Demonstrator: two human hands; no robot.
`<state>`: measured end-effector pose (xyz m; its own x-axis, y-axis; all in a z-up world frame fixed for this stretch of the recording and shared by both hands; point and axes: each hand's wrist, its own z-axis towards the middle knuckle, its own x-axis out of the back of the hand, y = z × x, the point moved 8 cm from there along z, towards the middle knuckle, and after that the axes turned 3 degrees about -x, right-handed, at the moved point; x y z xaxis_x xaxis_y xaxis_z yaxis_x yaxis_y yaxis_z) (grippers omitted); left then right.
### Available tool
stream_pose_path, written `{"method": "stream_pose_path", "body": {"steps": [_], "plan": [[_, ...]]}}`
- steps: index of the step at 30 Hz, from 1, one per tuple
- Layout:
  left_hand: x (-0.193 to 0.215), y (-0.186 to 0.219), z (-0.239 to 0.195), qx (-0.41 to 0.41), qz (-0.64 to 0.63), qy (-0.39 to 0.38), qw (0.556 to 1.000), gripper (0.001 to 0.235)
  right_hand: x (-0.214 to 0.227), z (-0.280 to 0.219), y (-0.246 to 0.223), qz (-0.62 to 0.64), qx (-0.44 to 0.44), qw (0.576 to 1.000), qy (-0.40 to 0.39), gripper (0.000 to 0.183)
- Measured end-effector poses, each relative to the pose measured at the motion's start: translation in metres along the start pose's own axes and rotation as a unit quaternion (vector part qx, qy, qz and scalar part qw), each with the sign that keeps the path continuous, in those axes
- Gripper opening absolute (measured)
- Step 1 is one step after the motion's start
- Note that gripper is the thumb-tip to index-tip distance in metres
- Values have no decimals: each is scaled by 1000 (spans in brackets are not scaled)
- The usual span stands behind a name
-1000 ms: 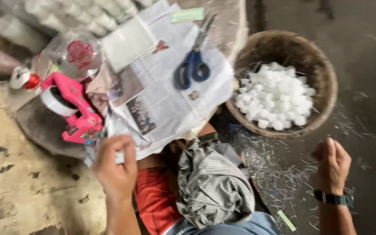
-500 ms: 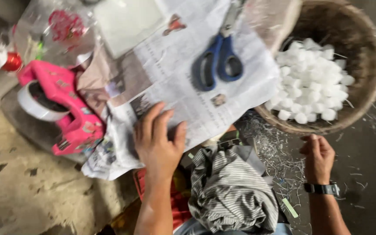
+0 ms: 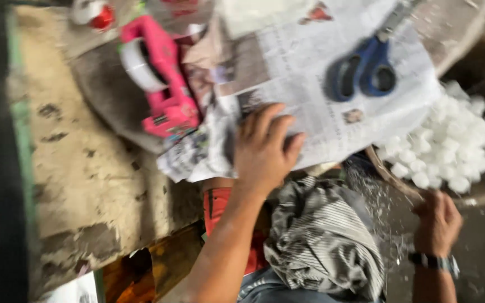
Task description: Packaging small candles into plastic bags, trimming the bags with scissors, and sealing them with tape.
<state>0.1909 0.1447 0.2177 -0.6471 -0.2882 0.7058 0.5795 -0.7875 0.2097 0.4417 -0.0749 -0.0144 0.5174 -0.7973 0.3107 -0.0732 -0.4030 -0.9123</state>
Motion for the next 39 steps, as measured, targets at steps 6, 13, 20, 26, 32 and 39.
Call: {"method": "stream_pose_path", "body": {"steps": [6,13,20,26,32,39], "plan": [[9,-9,-1,5,-48,7,999,22,21,6,70,52,-5,999,-2,27],[4,-19,5,7,-81,-9,997,23,-1,12,78,-7,-34,999,5,20],[-15,-6,24,2,-53,-86,995,27,-34,57,54,-114,1,993,-1,19],[-22,15,29,-3,20,-73,997,33,-34,63,18,1,-21,1000,-21,18],[-26,26,33,-56,27,-16,998,30,-14,76,66,59,-97,993,17,18],[-39,25,44,-20,-5,-77,997,22,0,116,113,4,-129,989,68,20]]}}
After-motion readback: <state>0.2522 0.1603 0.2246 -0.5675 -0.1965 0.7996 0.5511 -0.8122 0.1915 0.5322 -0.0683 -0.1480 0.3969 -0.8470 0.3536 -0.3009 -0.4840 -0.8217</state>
